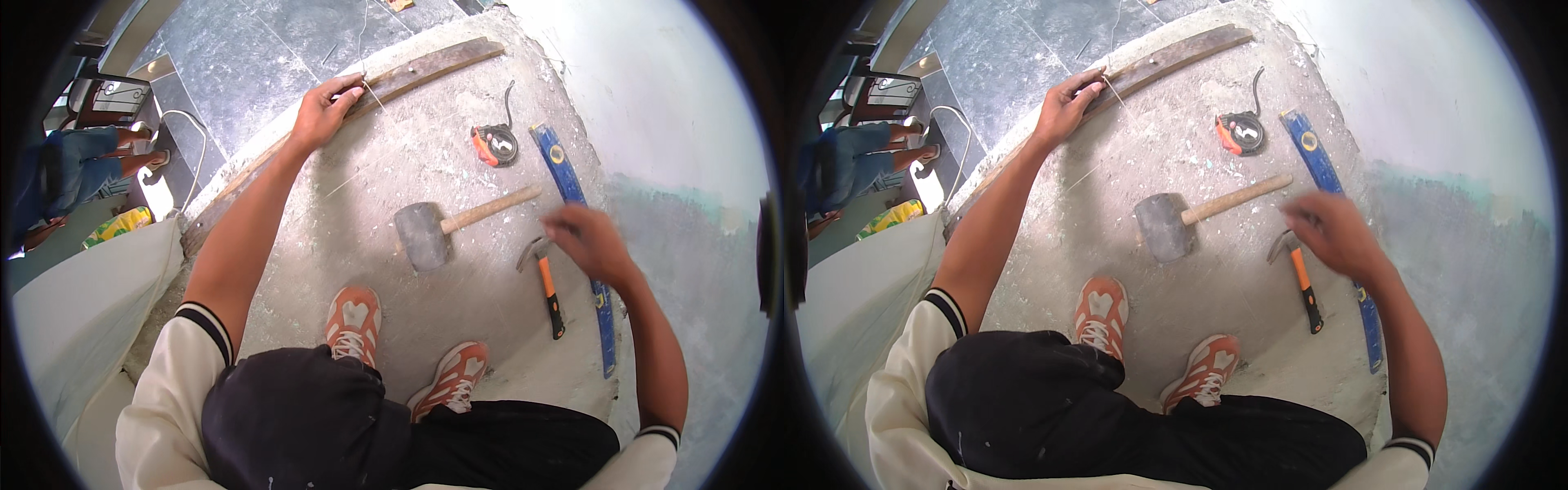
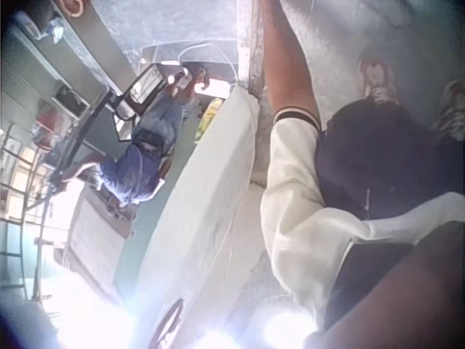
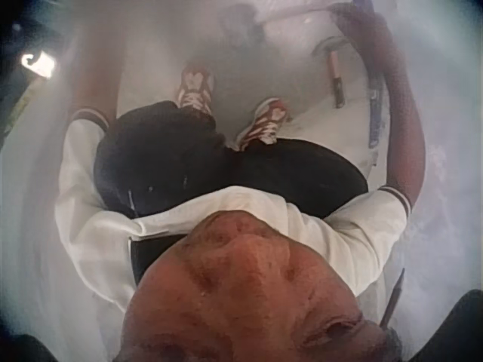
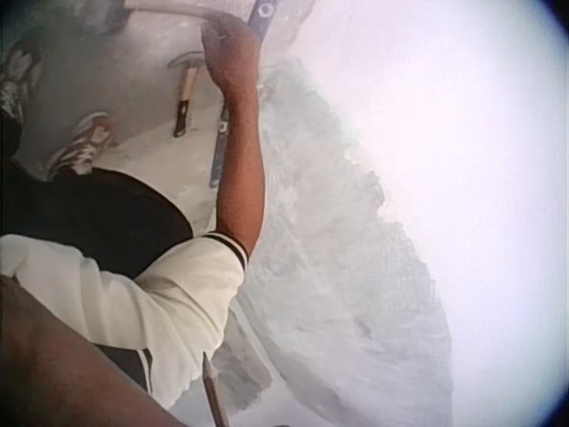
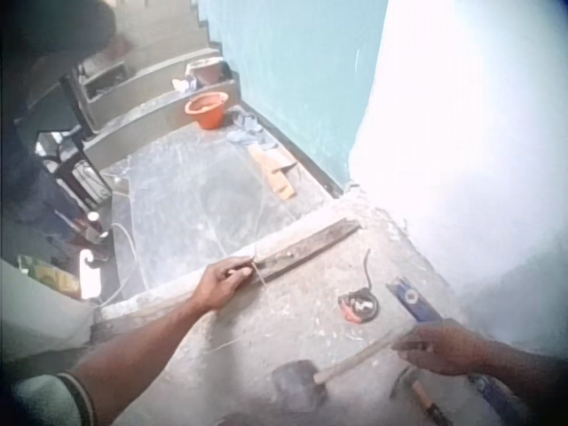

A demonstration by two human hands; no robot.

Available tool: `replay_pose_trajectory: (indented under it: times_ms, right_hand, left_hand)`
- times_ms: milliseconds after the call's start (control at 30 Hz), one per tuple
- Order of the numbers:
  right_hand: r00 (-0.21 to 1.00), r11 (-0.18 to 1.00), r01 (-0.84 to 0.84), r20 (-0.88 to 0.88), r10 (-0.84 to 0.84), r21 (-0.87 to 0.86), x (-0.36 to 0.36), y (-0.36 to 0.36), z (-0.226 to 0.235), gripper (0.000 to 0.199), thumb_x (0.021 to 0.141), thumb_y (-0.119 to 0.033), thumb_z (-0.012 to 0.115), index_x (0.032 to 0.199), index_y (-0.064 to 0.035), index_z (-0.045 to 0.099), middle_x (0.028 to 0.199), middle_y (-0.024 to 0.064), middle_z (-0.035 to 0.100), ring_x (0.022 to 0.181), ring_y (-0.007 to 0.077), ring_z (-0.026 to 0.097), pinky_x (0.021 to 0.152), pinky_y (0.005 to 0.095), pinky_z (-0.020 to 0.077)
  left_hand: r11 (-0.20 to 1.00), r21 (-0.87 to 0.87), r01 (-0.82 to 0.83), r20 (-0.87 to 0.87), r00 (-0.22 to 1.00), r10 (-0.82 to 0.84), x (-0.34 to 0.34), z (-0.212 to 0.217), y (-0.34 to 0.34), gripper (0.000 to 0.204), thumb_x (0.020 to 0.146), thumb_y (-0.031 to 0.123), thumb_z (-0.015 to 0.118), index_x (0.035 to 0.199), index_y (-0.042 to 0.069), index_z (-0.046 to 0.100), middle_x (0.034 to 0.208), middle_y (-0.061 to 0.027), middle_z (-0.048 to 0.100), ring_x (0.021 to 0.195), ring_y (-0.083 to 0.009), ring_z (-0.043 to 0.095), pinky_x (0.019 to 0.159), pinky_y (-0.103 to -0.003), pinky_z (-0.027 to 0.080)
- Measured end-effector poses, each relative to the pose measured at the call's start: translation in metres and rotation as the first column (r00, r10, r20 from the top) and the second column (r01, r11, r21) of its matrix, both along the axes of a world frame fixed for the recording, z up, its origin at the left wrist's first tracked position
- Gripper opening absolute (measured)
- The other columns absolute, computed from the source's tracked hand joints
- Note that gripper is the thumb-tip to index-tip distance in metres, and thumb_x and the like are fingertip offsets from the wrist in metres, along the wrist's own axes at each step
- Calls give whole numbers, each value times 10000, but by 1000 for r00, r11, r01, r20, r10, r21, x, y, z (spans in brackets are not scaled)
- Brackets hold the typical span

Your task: The person measures the floor with a tape measure, then uses a hammer to drive nails into the concrete floor. They also handle a string and a small wooden block, positioning them on the floor during the process.

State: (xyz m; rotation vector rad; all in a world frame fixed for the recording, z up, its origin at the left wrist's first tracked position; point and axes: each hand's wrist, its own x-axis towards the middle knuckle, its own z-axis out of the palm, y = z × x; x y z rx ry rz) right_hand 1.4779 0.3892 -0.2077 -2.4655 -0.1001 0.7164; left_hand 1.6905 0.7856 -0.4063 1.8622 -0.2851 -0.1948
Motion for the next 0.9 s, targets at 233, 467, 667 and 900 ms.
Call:
replay_pose_trajectory:
  times_ms: [233, 467, 667, 900]
  right_hand:
    - [952, 958, 286, -119, -284, 8, -160, -34, -3, 206, 933, -88, 704, 1116, 7, 716, 1004, 158, 729, 834, 249, 695, 744, 343, 537]
    - [838, 870, 491, -297, -457, 46, -197, -38, -15, 221, 968, -80, 672, 1163, 21, 700, 982, 116, 731, 820, 168, 684, 745, 320, 543]
    - [820, 866, 499, -335, -465, 19, -182, -43, -16, 247, 983, -98, 657, 1185, 42, 683, 1014, 102, 728, 932, 166, 693, 841, 314, 542]
    - [823, 865, 501, -324, -466, 29, -182, -46, -24, 248, 984, -102, 660, 1185, 41, 683, 1011, 95, 728, 932, 159, 689, 840, 308, 539]
  left_hand:
    - [997, 54, -58, 36, 998, 56, 0, 2, -21, 322, 939, 115, 733, 1255, 54, 739, 1123, -82, 767, 1012, -140, 706, 918, -283, 540]
    - [983, 92, -162, -85, 982, 169, -1, 13, -23, 310, 871, 178, 823, 1141, 31, 783, 1027, -81, 787, 918, -121, 705, 847, -266, 545]
    - [980, 87, -176, -83, 980, 183, 5, 5, -21, 266, 873, 173, 822, 1091, 24, 795, 991, -76, 787, 887, -108, 698, 815, -262, 547]
    - [982, 1, -187, -94, 978, 187, 5, 0, -20, 233, 892, 152, 799, 1086, 24, 797, 989, -67, 785, 888, -107, 697, 822, -261, 549]
